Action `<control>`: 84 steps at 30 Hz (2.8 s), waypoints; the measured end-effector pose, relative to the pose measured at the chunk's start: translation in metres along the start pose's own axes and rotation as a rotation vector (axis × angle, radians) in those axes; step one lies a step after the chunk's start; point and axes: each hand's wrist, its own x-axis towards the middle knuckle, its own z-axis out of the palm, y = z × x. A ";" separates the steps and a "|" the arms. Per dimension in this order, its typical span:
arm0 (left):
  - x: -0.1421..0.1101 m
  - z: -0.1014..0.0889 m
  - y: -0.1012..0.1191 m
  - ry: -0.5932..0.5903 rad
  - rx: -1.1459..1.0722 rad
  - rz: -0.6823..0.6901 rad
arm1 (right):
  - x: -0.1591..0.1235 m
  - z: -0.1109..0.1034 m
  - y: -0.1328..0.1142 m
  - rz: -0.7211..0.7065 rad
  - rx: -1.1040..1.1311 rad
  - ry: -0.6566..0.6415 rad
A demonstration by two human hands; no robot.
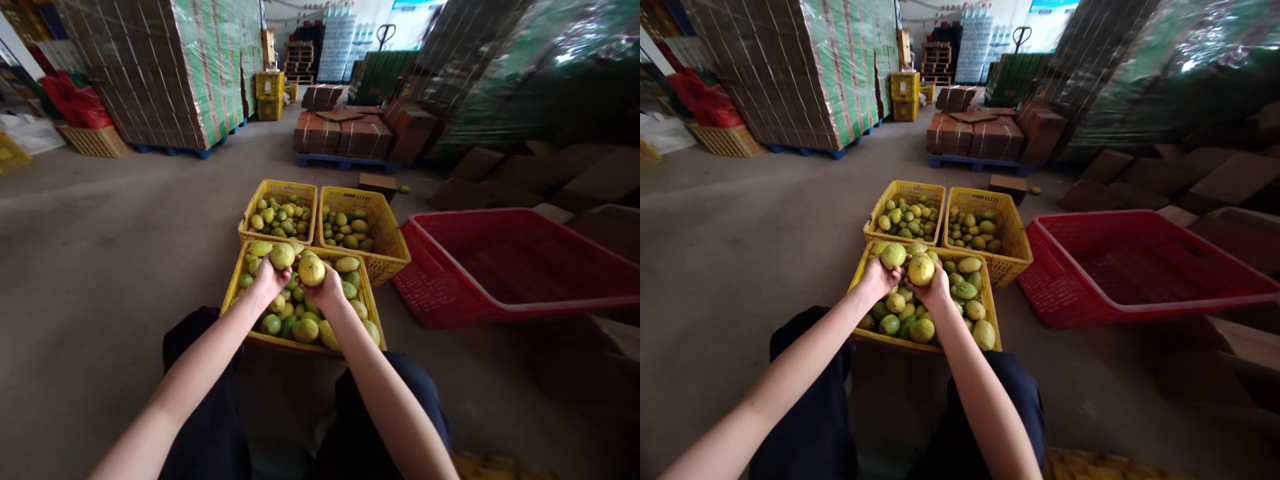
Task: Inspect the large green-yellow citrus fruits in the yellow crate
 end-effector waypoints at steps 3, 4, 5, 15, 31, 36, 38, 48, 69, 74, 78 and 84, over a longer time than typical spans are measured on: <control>-0.001 0.002 0.001 0.009 -0.032 0.023 | -0.007 0.004 -0.008 0.163 0.039 0.005; -0.001 0.002 0.001 0.004 -0.040 0.021 | -0.011 0.006 -0.011 0.181 0.051 -0.001; -0.002 0.003 0.001 -0.006 -0.040 0.016 | -0.014 0.007 -0.014 0.176 0.057 -0.012; 0.003 -0.009 0.003 -0.122 0.180 -0.016 | -0.019 0.008 -0.023 0.151 0.001 -0.006; -0.010 -0.018 0.014 -0.167 0.399 0.321 | -0.015 -0.005 -0.022 -0.249 -0.291 -0.095; -0.011 -0.024 0.020 -0.254 0.422 0.406 | -0.015 -0.007 -0.026 -0.423 -0.373 -0.109; -0.011 -0.025 0.021 -0.270 0.438 0.436 | -0.014 -0.008 -0.025 -0.431 -0.395 -0.132; -0.005 -0.026 0.012 -0.203 0.628 0.577 | -0.009 -0.014 -0.026 -0.462 -0.408 -0.131; 0.003 -0.024 0.004 -0.195 0.404 0.415 | -0.014 -0.013 -0.031 -0.374 -0.552 -0.182; -0.001 -0.021 0.004 -0.147 0.383 0.406 | -0.014 -0.011 -0.025 -0.226 -0.439 -0.197; 0.001 -0.019 0.006 0.010 0.348 0.323 | -0.016 -0.006 -0.018 -0.154 -0.390 -0.241; 0.010 -0.023 0.004 0.149 0.305 0.305 | -0.015 -0.001 -0.006 -0.129 -0.379 -0.193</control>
